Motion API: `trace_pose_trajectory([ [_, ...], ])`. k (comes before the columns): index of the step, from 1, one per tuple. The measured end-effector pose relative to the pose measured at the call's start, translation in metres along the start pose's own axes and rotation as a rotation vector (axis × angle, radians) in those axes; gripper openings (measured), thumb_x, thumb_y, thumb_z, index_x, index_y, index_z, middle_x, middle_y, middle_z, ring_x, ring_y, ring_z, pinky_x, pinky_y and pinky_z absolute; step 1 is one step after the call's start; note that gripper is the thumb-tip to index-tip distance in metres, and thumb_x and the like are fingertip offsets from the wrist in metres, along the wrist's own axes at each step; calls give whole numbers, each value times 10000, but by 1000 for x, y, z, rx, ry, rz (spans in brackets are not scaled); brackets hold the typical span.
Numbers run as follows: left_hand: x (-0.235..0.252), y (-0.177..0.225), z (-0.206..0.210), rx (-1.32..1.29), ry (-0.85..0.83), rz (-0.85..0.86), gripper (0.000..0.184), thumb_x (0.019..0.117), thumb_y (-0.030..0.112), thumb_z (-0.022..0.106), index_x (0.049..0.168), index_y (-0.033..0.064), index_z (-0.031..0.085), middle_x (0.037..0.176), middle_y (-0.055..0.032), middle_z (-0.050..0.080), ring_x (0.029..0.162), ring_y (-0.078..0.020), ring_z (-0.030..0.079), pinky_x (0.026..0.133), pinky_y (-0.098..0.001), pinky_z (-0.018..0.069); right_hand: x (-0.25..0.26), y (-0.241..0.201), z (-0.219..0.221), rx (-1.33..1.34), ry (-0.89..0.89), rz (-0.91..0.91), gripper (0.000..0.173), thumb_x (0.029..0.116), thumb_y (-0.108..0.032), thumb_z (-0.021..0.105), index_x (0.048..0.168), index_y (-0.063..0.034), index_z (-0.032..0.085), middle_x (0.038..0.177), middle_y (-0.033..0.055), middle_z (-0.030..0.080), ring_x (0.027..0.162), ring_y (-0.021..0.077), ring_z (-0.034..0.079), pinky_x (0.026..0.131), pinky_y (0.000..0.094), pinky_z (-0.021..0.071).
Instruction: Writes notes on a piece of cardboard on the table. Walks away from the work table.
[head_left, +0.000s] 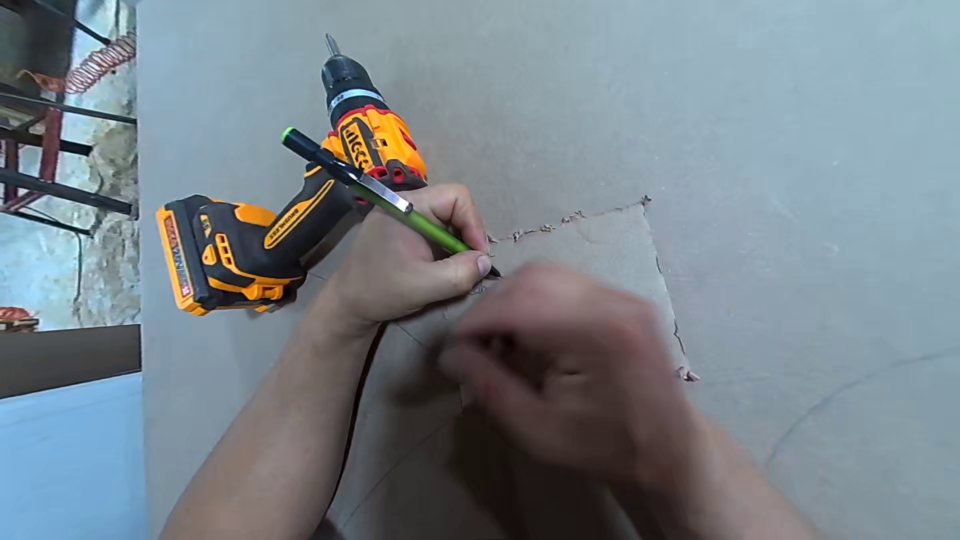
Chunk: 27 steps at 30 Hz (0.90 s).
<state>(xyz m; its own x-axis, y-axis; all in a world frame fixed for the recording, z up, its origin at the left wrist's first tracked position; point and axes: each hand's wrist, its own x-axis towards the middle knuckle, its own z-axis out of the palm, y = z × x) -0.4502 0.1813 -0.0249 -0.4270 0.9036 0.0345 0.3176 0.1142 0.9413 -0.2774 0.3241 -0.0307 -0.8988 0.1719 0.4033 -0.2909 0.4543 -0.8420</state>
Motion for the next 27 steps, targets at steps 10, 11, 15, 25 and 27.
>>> trace_pose_trajectory([
  [10, 2, -3, 1, -168, -17, 63, 108, 976, 119, 685, 1011, 25, 726, 865, -40, 713, 622, -89, 646, 505, -211, 551, -3, -3, 10, 288, -562, 141, 231, 1026, -351, 617, 1044, -171, 760, 906, -75, 719, 792, 9, 653, 689, 228, 549],
  [11, 2, -4, 1, -184, -3, 61, 111, 978, 123, 685, 1011, 25, 724, 868, -47, 716, 625, -97, 653, 505, -219, 557, -3, -4, 10, 273, -566, 143, 232, 1025, -355, 617, 1049, -172, 759, 912, -74, 718, 798, 8, 653, 696, 225, 549],
  [15, 1, -4, 0, -230, 42, 54, 170, 977, 150, 691, 1077, 12, 702, 876, -75, 705, 659, -130, 665, 545, -253, 580, 0, -6, 10, 271, -594, 158, 245, 1032, -351, 606, 1066, -164, 759, 914, -49, 713, 792, 35, 651, 701, 242, 546],
  [25, 3, 0, 15, -250, 216, 1, 204, 956, 127, 683, 1101, -14, 710, 813, -76, 700, 627, -124, 646, 548, -250, 564, -2, -4, 9, 208, -624, 162, 260, 1038, -361, 585, 1104, -165, 743, 955, -31, 713, 819, 63, 666, 723, 272, 561],
  [27, 2, -3, 15, -224, 262, 14, 188, 953, 115, 682, 1089, -11, 715, 820, -67, 704, 621, -110, 638, 535, -238, 550, -2, -4, 10, 201, -627, 165, 259, 1034, -365, 589, 1101, -169, 743, 962, -38, 716, 831, 57, 669, 733, 272, 563],
])
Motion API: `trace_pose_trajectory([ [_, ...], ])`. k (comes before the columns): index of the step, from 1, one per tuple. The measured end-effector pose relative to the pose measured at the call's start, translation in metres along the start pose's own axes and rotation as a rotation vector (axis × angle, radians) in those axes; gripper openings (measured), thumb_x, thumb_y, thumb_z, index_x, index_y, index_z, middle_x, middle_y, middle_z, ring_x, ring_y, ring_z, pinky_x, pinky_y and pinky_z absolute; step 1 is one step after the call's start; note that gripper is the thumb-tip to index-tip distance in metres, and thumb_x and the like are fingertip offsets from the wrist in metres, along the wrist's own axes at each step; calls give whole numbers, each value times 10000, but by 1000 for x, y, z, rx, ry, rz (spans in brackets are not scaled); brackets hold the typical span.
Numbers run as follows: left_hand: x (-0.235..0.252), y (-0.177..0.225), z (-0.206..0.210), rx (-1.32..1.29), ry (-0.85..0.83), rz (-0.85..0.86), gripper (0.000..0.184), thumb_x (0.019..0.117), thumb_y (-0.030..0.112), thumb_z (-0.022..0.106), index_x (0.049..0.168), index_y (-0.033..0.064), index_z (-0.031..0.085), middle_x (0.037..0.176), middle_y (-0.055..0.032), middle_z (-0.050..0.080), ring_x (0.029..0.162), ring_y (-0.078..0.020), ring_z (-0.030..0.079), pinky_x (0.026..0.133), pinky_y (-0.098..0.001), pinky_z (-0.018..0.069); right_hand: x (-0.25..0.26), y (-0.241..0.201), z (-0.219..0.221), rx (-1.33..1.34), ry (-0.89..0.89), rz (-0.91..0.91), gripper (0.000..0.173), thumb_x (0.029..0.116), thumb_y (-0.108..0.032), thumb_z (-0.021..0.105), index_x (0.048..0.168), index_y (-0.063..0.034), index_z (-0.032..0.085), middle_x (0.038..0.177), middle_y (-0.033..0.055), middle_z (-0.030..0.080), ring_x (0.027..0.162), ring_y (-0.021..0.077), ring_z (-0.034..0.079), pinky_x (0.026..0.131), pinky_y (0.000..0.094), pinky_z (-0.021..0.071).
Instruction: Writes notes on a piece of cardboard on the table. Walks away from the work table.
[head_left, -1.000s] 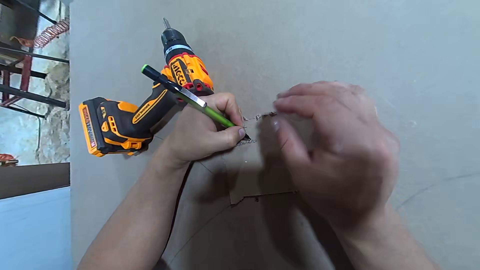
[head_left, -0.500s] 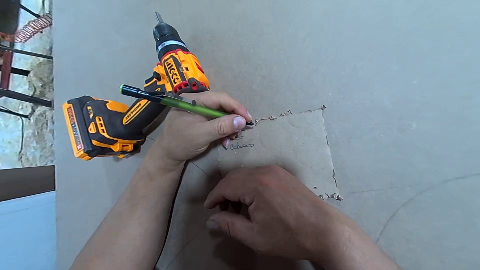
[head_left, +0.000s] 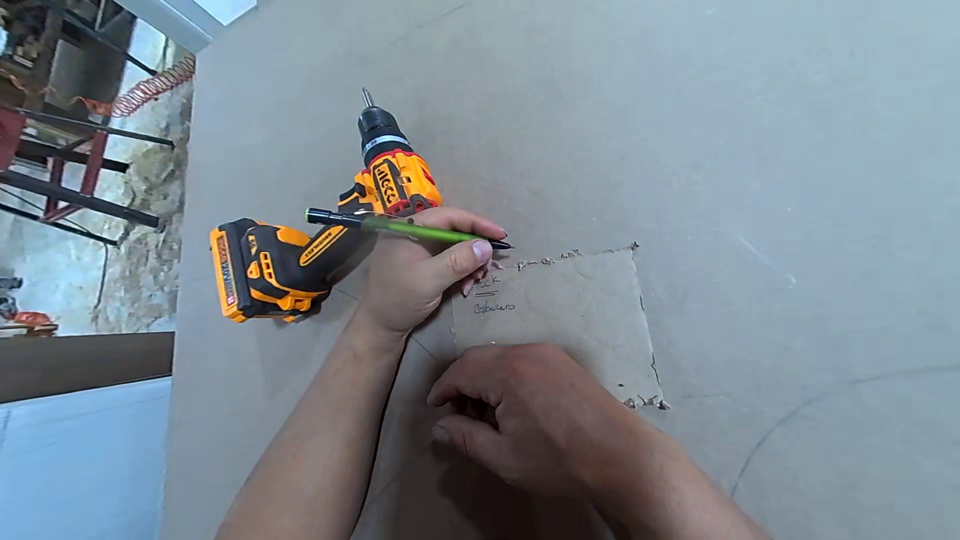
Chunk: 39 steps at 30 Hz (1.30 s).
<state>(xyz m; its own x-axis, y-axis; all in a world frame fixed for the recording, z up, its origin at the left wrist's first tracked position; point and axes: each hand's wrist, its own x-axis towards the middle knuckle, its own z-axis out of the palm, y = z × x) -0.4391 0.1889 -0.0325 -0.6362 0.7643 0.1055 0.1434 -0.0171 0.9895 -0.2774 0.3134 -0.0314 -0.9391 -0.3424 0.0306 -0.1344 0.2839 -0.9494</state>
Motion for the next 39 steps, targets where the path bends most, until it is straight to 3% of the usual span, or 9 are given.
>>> trace_pose_trajectory([
  [8, 9, -2, -15, 4, 182, -10, 143, 977, 91, 621, 1034, 4, 719, 730, -34, 676, 568, -91, 614, 499, -221, 524, 1, -3, -1, -15, -10, 30, 249, 1029, -385, 593, 1084, -186, 732, 947, -57, 704, 818, 45, 654, 725, 266, 547],
  [16, 9, -3, -15, 76, 110, 16, 126, 972, 110, 637, 1020, 25, 717, 761, -26, 688, 579, -84, 606, 499, -214, 506, -2, -1, 0, -25, -1, 17, 244, 1031, -393, 590, 1052, -200, 738, 914, -81, 693, 796, 23, 645, 693, 247, 543],
  [24, 9, -1, -19, 137, 89, 16, 95, 925, 153, 712, 916, 71, 758, 778, -2, 727, 588, -34, 593, 512, -178, 473, 3, -1, 2, -18, 13, -1, 251, 1038, -364, 584, 1052, -170, 743, 920, -49, 705, 821, 51, 659, 722, 269, 548],
  [27, 8, 8, -17, 133, 28, 29, 96, 938, 167, 713, 938, 75, 743, 810, -13, 721, 589, -53, 592, 511, -191, 487, 4, -2, 0, -4, -8, 2, 259, 1045, -349, 574, 1051, -151, 740, 936, -21, 702, 843, 85, 666, 730, 307, 552],
  [31, 10, 26, -2, 176, -224, 85, 126, 915, 190, 754, 960, 72, 747, 841, -8, 745, 641, -64, 667, 548, -221, 576, 5, 1, 2, -37, 34, -30, 242, 1033, -350, 591, 1006, -165, 745, 917, -45, 705, 819, 60, 663, 701, 290, 550],
  [34, 20, 21, 8, 256, -421, -1, 116, 880, 124, 728, 979, 64, 723, 825, -2, 721, 646, -57, 650, 529, -198, 545, 3, 0, 2, -42, 52, -43, 228, 1032, -346, 596, 993, -175, 742, 901, -60, 698, 816, 41, 655, 696, 268, 545],
  [36, 21, 18, 9, 269, -464, -30, 96, 860, 119, 698, 948, 81, 704, 864, -8, 716, 690, -66, 655, 547, -203, 541, 2, 0, 3, -35, 46, -42, 227, 1030, -334, 595, 997, -165, 744, 905, -47, 704, 832, 59, 664, 707, 291, 546],
  [39, 21, 14, 14, 291, -387, -13, 25, 802, 124, 669, 817, 109, 654, 791, -10, 688, 634, -72, 626, 495, -209, 493, 3, -2, 3, -37, 31, -34, 229, 1032, -329, 593, 1010, -160, 745, 910, -38, 706, 829, 73, 666, 701, 303, 547],
])
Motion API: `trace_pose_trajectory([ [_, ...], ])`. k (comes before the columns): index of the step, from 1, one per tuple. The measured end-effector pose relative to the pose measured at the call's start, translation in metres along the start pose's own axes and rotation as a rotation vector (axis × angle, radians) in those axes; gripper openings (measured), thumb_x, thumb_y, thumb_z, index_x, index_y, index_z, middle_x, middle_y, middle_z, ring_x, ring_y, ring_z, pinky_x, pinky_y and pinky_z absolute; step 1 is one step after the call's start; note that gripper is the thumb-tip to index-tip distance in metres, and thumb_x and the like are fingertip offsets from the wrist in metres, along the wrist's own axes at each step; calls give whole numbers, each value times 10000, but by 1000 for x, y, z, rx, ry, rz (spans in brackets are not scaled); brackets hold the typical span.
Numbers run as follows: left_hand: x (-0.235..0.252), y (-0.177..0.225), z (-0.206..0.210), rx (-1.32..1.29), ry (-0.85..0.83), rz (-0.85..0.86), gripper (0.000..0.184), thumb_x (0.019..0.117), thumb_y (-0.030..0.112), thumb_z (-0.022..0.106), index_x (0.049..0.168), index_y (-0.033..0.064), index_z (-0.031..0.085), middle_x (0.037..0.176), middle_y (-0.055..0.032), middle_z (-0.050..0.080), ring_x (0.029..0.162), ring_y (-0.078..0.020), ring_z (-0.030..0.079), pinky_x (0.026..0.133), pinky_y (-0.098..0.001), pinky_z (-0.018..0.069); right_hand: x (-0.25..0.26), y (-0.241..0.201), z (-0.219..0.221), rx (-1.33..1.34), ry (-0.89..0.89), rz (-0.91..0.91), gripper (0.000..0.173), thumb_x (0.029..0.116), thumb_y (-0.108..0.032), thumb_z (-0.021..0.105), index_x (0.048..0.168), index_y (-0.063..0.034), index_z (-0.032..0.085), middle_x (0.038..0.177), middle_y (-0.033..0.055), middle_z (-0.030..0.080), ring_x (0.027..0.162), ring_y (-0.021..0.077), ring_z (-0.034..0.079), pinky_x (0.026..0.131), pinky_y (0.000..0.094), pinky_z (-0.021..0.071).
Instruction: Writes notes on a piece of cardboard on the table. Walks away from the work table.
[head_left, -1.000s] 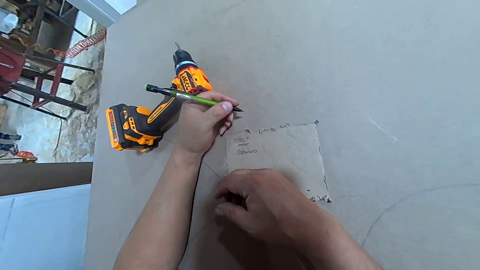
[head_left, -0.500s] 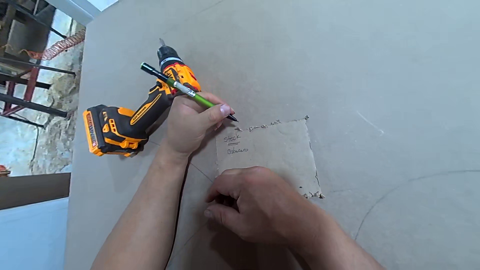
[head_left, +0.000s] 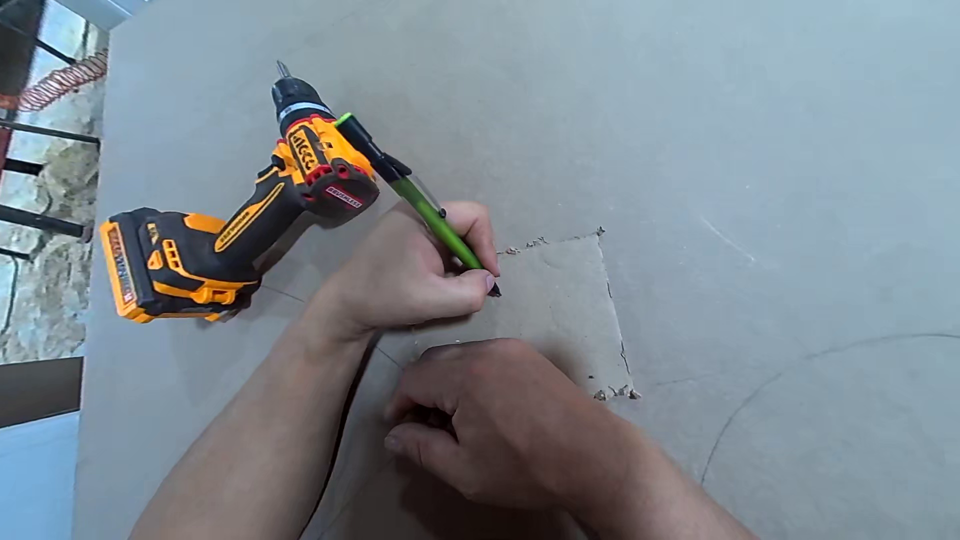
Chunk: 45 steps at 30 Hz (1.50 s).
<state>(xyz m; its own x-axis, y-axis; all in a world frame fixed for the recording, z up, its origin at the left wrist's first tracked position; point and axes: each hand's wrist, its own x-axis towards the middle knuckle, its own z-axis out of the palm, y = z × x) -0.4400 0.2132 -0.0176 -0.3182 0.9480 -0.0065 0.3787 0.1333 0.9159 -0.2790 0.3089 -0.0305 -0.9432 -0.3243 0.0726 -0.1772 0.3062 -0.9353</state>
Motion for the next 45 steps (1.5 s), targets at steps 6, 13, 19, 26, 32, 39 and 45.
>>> trace_pose_trajectory([
  [6, 4, -6, 0, 15, 9, 37, 25, 795, 127, 654, 791, 123, 630, 763, 9, 665, 647, -55, 614, 511, -210, 471, -1, 0, -1, -14, -1, 8, 236, 1036, -361, 588, 1002, -190, 747, 901, -81, 698, 808, 16, 648, 692, 252, 536],
  [13, 5, -1, 6, 53, 21, 11, 58, 790, 108, 656, 773, 124, 603, 751, 14, 638, 582, -25, 550, 445, -176, 388, -2, 1, 1, -32, 9, 3, 235, 1029, -379, 592, 984, -204, 743, 872, -94, 681, 786, 10, 635, 666, 240, 523],
  [19, 6, -1, 2, 44, -35, 2, 24, 799, 112, 653, 780, 119, 641, 752, 16, 661, 593, -33, 576, 464, -191, 422, -2, 2, 1, -32, 17, -3, 232, 1026, -377, 595, 973, -204, 741, 867, -96, 682, 781, 10, 637, 657, 245, 528],
  [26, 6, -2, 5, 32, 7, 4, 20, 812, 103, 666, 811, 113, 649, 773, 11, 667, 609, -37, 585, 474, -185, 435, -2, 2, 2, -57, 14, -17, 227, 1024, -375, 597, 969, -204, 737, 867, -97, 677, 771, 11, 633, 648, 245, 523],
  [32, 6, 1, 6, 41, 42, -35, 32, 808, 96, 681, 817, 119, 661, 750, 25, 666, 578, -24, 567, 452, -176, 415, -1, 1, 2, -60, 7, -6, 239, 1026, -394, 593, 980, -212, 740, 868, -104, 677, 759, 4, 628, 642, 241, 519],
  [39, 6, 3, 8, 21, 46, -37, 40, 821, 64, 701, 837, 95, 680, 664, 38, 635, 528, -18, 546, 430, -166, 407, -1, 2, 3, -63, 22, -16, 245, 1024, -402, 593, 969, -216, 743, 861, -110, 677, 755, -4, 626, 638, 233, 519],
  [45, 5, 2, 5, 36, 33, -35, 17, 837, 96, 715, 847, 104, 703, 744, 26, 688, 588, -32, 595, 469, -179, 452, -1, 1, 2, -52, 22, -11, 245, 1022, -400, 597, 961, -211, 741, 844, -106, 673, 751, 1, 628, 628, 240, 517],
])
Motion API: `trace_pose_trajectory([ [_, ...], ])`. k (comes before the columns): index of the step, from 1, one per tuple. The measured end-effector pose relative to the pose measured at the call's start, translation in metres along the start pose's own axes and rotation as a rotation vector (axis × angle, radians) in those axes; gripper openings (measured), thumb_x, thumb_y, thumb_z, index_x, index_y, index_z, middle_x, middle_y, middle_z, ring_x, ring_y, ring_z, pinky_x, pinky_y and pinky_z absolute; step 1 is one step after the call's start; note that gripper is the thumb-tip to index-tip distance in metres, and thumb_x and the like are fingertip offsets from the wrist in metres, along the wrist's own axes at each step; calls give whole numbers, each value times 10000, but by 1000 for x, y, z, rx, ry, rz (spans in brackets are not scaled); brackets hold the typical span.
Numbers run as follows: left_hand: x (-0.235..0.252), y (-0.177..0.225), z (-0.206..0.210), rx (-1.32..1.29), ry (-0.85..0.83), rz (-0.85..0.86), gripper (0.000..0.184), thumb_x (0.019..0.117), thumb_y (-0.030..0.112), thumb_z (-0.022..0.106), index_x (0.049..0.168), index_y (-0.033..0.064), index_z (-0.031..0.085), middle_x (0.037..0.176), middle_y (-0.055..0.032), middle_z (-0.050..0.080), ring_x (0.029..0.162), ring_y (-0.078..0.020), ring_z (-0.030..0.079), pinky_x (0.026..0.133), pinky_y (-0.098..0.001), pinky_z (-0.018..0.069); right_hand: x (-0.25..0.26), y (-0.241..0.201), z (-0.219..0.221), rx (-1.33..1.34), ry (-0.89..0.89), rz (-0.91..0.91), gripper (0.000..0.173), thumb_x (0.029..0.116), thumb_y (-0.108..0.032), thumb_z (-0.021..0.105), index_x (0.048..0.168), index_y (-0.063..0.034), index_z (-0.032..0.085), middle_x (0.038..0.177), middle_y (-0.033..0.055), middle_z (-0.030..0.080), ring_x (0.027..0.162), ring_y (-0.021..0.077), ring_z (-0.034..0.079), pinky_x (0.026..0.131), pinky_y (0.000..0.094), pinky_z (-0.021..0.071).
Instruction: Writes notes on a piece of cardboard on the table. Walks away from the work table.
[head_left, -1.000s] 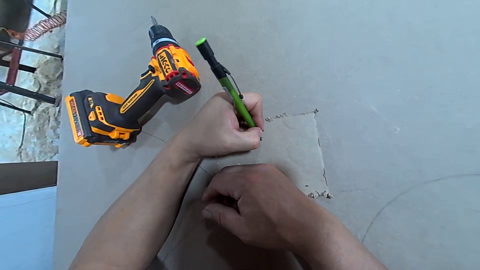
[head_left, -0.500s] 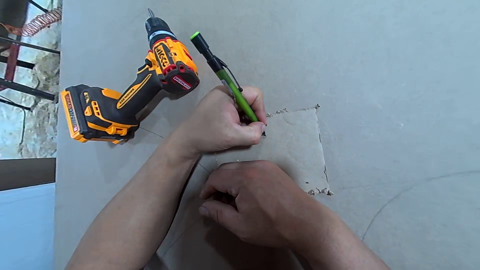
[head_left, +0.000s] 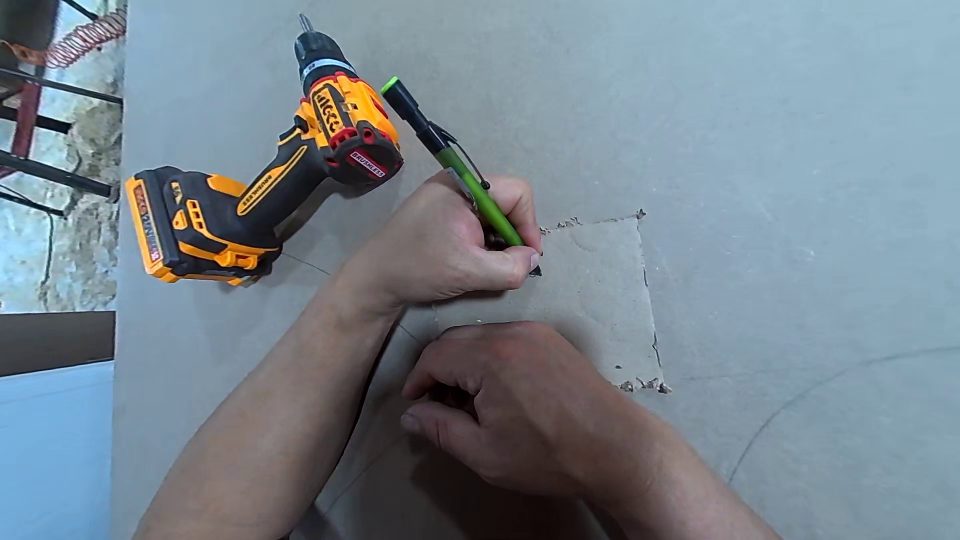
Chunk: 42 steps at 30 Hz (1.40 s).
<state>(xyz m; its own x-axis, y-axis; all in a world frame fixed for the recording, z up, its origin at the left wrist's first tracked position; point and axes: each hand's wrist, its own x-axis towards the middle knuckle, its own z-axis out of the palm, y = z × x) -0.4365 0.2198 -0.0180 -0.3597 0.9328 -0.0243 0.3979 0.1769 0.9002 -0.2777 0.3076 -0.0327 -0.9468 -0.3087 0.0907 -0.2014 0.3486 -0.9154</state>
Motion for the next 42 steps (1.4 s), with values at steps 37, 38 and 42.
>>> trace_pose_trajectory([
  [37, 31, 5, 15, -29, -91, 86, 80, 792, 63, 649, 751, 115, 605, 701, 20, 627, 541, -31, 534, 426, -186, 379, 0, -1, -1, 39, -30, 1, 253, 1034, -365, 583, 986, -170, 736, 885, -47, 691, 819, 68, 660, 685, 309, 542],
  [38, 31, 6, 14, -27, -94, 82, 71, 799, 67, 652, 760, 115, 616, 705, 22, 632, 547, -29, 540, 429, -183, 389, 0, -1, -2, 42, -37, 3, 254, 1035, -365, 581, 991, -170, 736, 889, -44, 690, 822, 73, 659, 688, 313, 541],
  [42, 32, 6, 10, 7, -148, 76, 41, 816, 98, 665, 782, 121, 663, 734, 28, 662, 575, -29, 568, 455, -190, 422, 0, -1, -4, 50, -50, 16, 251, 1036, -355, 578, 1007, -166, 741, 902, -30, 693, 828, 92, 661, 695, 332, 540],
])
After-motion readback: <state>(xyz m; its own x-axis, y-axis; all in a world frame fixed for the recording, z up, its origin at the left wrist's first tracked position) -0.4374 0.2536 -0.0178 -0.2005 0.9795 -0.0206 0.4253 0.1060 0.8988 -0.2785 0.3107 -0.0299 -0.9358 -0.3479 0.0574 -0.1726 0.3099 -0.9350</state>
